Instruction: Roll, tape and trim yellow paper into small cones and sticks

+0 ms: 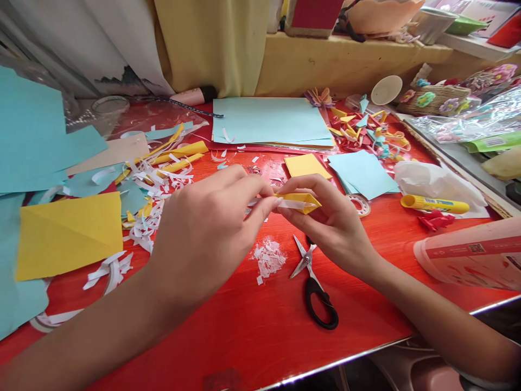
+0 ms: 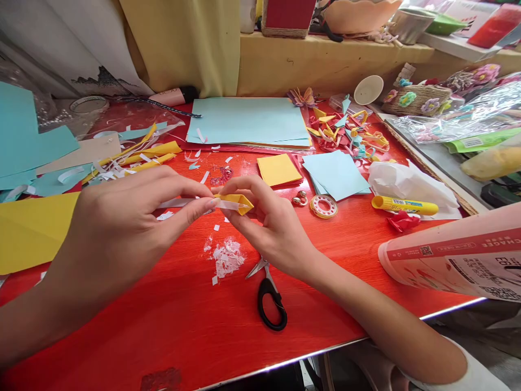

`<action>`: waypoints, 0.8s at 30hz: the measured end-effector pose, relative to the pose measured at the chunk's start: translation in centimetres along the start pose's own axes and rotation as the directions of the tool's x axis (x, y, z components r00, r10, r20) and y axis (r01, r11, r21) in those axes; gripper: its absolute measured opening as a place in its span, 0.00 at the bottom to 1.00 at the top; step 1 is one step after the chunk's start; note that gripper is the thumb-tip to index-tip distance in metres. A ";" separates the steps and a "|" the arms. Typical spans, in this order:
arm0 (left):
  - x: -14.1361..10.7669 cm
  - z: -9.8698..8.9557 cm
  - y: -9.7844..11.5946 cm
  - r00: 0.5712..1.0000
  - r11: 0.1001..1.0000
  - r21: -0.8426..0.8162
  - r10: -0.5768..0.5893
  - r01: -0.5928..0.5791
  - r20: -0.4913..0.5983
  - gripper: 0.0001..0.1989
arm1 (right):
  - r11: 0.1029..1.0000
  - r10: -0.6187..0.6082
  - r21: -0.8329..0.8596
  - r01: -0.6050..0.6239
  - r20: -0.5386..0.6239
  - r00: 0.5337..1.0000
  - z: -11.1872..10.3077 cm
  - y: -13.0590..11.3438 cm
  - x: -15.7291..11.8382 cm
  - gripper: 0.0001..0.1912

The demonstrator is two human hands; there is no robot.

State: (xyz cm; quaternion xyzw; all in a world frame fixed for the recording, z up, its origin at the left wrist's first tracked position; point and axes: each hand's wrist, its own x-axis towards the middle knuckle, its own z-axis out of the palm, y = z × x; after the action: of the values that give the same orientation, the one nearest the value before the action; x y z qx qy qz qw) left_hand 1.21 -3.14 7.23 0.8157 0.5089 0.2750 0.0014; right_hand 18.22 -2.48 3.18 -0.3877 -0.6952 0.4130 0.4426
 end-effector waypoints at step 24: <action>0.1 0.5 -0.2 0.998 0.998 -0.032 -0.046 0.047 0.033 0.08 | 0.971 0.076 0.233 -0.058 -0.069 0.995 0.5 -0.1 -0.3 0.06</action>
State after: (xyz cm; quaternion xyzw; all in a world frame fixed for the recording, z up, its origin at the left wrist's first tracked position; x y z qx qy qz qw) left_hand 1.27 -2.80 6.84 0.8078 0.5232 0.2700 0.0291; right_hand 17.85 -2.88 3.09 -0.3725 -0.6116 0.4901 0.4969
